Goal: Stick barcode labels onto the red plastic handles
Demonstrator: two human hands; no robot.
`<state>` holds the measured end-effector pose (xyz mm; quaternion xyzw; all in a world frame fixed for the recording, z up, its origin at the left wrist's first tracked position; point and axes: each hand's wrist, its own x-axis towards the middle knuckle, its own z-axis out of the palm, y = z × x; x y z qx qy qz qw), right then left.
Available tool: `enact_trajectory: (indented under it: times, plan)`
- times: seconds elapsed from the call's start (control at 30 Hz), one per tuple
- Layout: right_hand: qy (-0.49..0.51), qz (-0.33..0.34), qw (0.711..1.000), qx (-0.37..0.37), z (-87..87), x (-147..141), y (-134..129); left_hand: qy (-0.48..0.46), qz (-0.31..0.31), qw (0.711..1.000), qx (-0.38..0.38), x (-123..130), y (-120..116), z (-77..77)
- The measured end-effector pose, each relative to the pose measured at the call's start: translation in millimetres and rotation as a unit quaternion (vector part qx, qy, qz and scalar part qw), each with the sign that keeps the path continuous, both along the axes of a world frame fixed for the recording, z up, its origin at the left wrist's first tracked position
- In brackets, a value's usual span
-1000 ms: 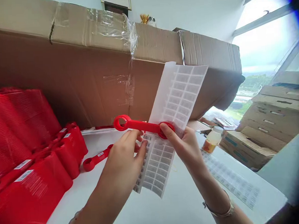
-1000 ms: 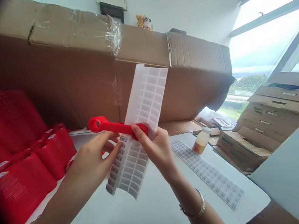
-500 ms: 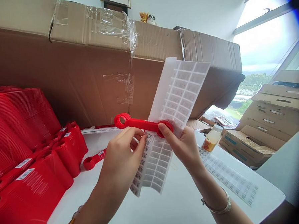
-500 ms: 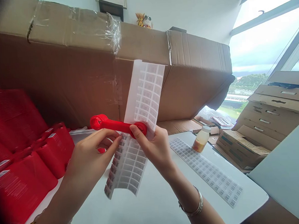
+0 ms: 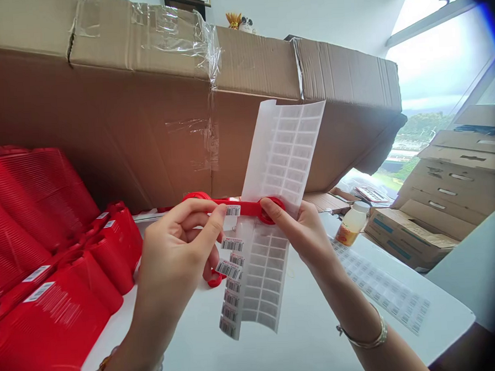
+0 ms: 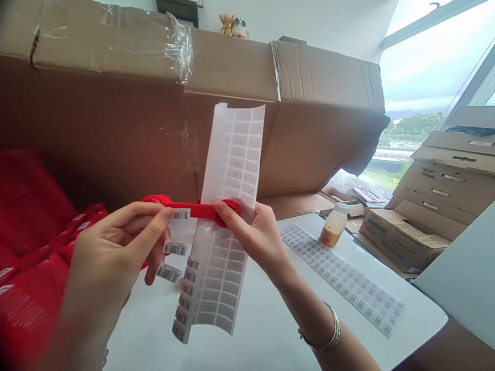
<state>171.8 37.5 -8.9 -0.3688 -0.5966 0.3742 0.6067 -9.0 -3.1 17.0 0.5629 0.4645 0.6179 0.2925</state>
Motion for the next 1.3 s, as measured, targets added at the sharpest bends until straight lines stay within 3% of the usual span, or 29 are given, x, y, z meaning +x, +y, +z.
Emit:
enact_trajectory:
  times: [0.2, 1.3]
  plan:
    - [0.037, 0.041, 0.998, -0.025, -0.1, 1.3, -2.3, -0.001, -0.003, 1.0, -0.019, -0.9, 0.7, 0.5]
    - [0.014, 0.019, 1.0, -0.015, 0.7, 1.6, -6.7, 0.028, 0.029, 0.999, 0.017, 1.1, -1.0, -4.1]
